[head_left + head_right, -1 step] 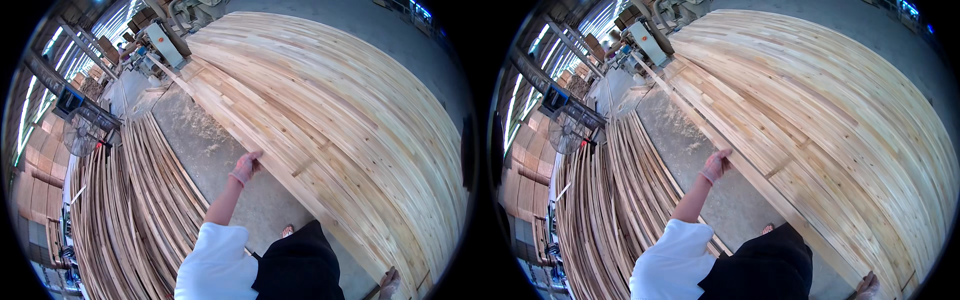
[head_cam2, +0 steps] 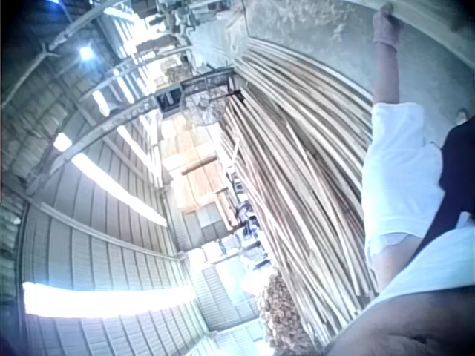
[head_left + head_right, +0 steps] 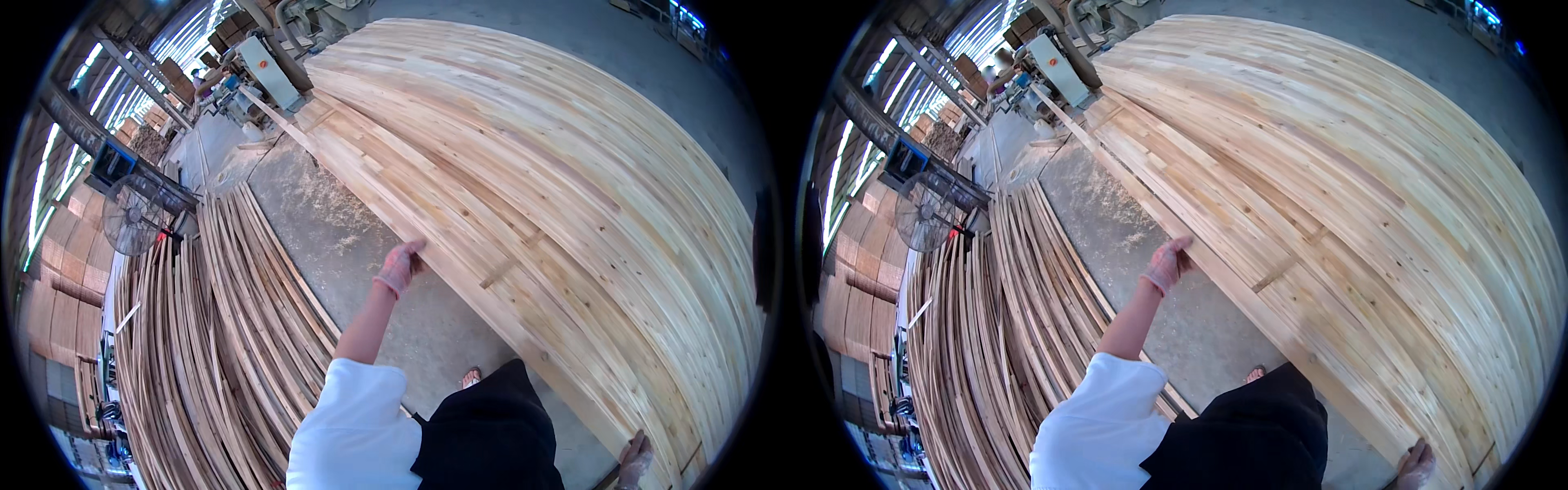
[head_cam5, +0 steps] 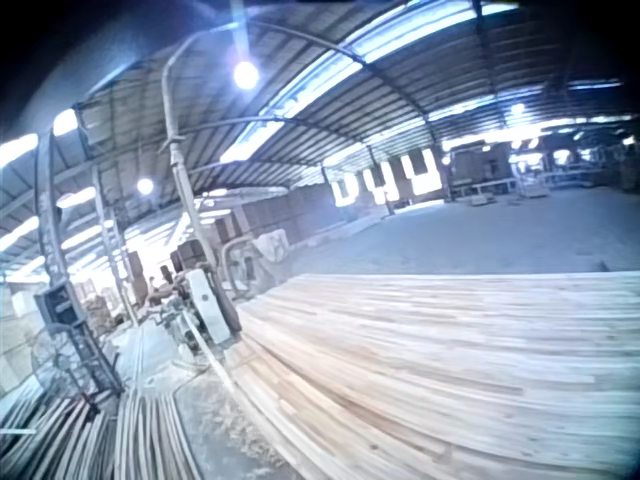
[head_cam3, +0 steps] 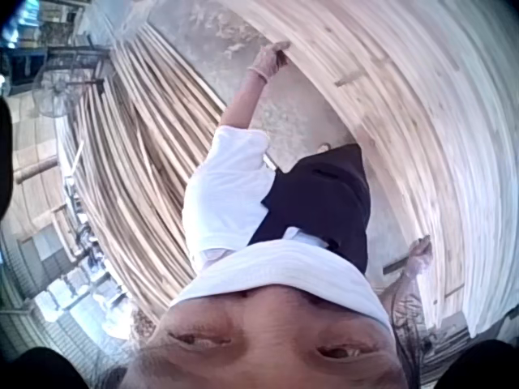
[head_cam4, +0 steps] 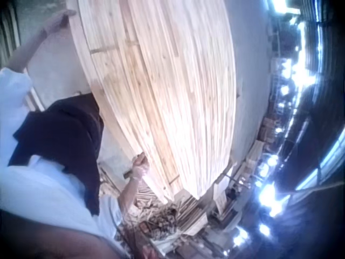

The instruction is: The person organizes wood planks by hand, picking them up individually and placing them on top of a large stack.

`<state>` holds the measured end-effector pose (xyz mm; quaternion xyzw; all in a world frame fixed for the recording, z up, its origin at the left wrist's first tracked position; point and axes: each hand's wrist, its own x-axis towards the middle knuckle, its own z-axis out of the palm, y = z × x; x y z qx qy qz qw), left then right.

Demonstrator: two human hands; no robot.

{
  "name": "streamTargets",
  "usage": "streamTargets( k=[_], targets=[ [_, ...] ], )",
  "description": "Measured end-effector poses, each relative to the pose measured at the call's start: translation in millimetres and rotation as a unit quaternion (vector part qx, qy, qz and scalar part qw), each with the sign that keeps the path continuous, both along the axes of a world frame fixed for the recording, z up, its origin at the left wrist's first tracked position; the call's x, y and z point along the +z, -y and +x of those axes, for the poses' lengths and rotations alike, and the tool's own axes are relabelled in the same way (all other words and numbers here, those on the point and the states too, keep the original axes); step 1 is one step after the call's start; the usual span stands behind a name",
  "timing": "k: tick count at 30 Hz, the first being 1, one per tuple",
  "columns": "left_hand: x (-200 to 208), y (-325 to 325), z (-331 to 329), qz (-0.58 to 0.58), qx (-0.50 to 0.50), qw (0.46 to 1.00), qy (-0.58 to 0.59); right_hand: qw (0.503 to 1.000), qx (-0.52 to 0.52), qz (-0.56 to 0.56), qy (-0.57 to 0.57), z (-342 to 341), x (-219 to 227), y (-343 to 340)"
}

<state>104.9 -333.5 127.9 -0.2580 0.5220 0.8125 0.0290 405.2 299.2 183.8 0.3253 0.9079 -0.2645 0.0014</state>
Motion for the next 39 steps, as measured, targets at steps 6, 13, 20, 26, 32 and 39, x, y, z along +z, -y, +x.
streamTargets(
  k=[6, 13, 20, 26, 32, 39],
  targets=[
    [-23, 3, -12, 0.189, -0.034, 0.980, -0.058, 0.994, 0.076, 0.066, 0.045, -86, -28, 121],
    [-64, -167, 111, 0.254, -0.530, 0.809, 0.008, 0.980, 0.195, -0.034, 0.027, -161, -27, 241],
    [-101, -202, 139, -0.063, -0.457, 0.846, -0.268, 0.891, 0.419, 0.010, -0.173, -188, -35, 322],
    [-103, -115, 92, 0.090, -0.289, 0.952, 0.043, 0.911, 0.376, 0.046, 0.162, -166, -37, 213],
    [-105, -64, 70, 0.226, -0.116, 0.967, 0.007, 0.929, 0.196, -0.098, 0.299, -106, -37, 136],
    [-153, -138, 110, 0.370, -0.246, 0.862, 0.245, 0.799, 0.433, -0.402, 0.112, -185, -50, 260]
  ],
)
